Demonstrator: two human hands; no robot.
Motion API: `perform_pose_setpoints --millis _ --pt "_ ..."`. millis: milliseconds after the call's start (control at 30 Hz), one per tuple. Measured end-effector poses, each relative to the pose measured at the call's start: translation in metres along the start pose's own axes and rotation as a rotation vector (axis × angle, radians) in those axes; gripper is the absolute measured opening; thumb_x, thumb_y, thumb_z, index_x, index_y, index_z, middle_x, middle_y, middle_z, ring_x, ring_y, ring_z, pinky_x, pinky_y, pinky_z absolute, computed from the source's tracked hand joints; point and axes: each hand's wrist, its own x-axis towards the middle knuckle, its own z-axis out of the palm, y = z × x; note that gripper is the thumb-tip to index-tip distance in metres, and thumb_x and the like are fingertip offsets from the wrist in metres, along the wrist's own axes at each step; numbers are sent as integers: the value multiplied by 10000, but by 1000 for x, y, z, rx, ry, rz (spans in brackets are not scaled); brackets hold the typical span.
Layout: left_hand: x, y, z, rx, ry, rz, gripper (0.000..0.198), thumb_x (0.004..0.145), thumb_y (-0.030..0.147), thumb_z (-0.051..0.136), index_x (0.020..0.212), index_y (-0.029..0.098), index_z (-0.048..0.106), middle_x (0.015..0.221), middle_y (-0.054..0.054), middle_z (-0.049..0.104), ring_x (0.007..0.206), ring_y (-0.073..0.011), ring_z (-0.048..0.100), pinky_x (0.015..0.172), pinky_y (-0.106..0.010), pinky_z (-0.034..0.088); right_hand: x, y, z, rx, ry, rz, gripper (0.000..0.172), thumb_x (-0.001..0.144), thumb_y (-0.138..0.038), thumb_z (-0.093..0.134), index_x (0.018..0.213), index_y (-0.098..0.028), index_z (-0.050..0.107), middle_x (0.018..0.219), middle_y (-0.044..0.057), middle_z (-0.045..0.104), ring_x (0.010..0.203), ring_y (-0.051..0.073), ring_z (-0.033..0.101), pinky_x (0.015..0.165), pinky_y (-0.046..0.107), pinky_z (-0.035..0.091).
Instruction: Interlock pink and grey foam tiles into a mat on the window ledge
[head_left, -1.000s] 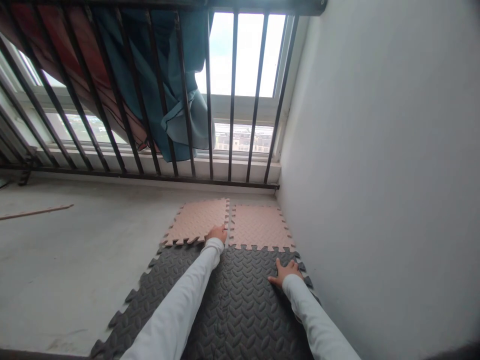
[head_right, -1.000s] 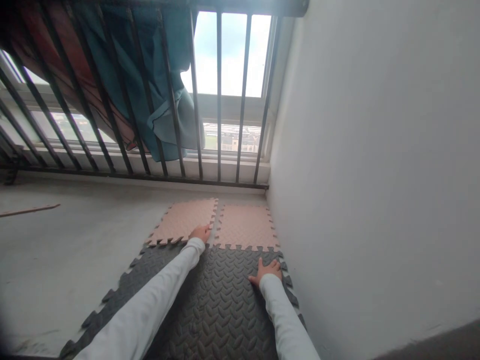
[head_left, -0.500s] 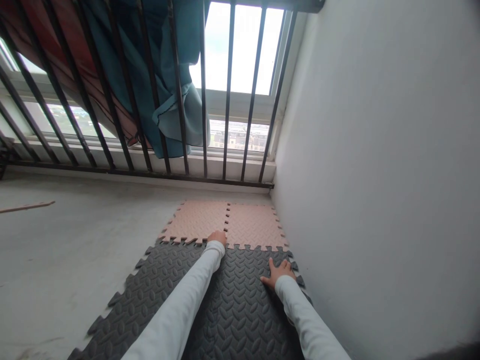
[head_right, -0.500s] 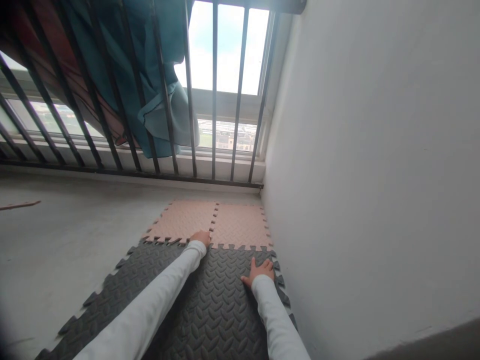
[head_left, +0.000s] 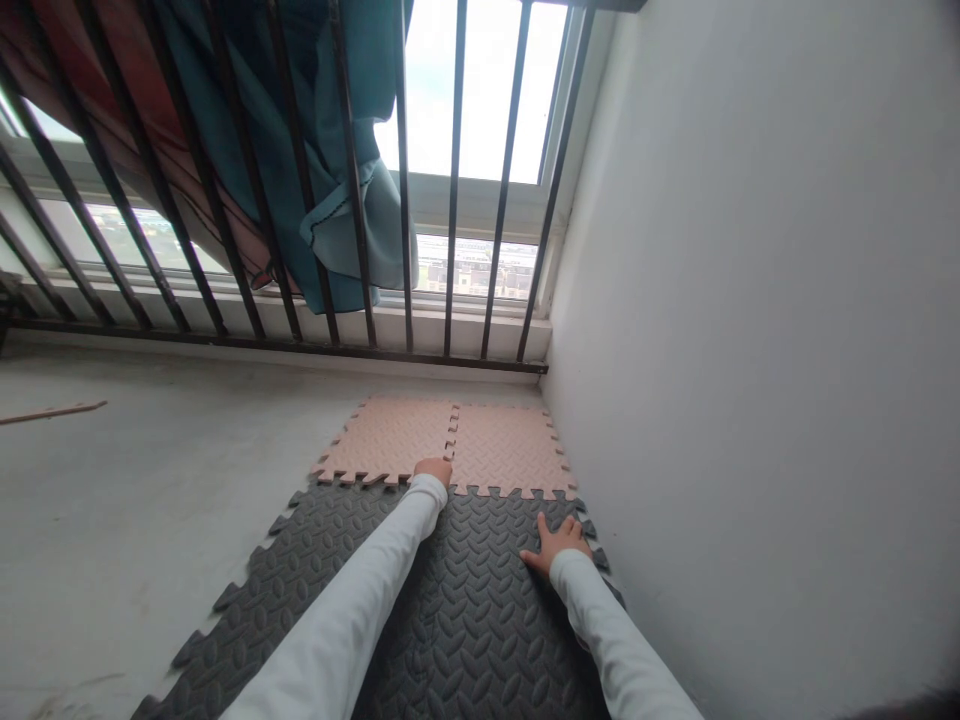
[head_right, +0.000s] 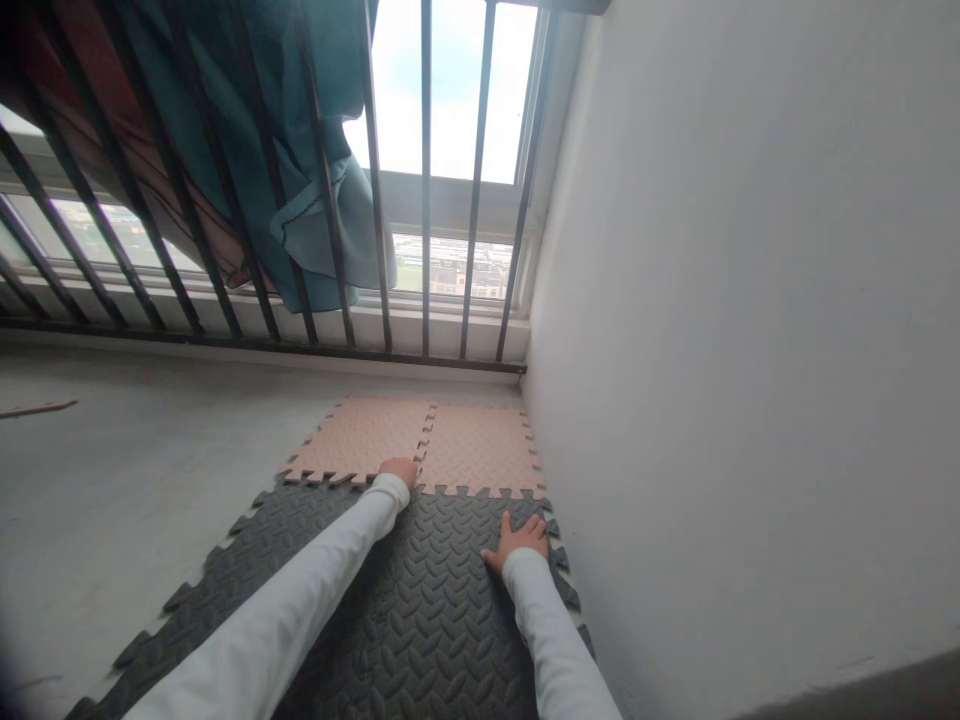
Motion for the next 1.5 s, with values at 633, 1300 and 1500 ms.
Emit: perform_pose_setpoints --millis 633,1300,1500 --pt "-24 4 29 9 172 -32 546 768 453 336 1188 120 442 1100 -186 547 1054 -290 460 866 -449 338 -2 -1 -2 -38 -15 11 907 602 -738 340 1328 -240 122 1351 244 177 1226 401 147 901 573 119" --pt "-35 -53 55 15 94 171 611 801 426 209 1319 102 189 1407 -74 126 1283 -183 119 1039 -369 148 -5 -1 0 -51 3 21 835 654 -689 330 1327 -243 118 1356 227 187 1231 394 139 913 564 95" --pt "-38 -55 59 -20 71 124 602 806 459 157 1325 156 170 1409 -47 92 1286 -170 100 1044 -402 102 -5 0 1 -58 9 13 811 673 -672 314 1328 -238 115 1356 233 182 1234 390 134 922 548 98"
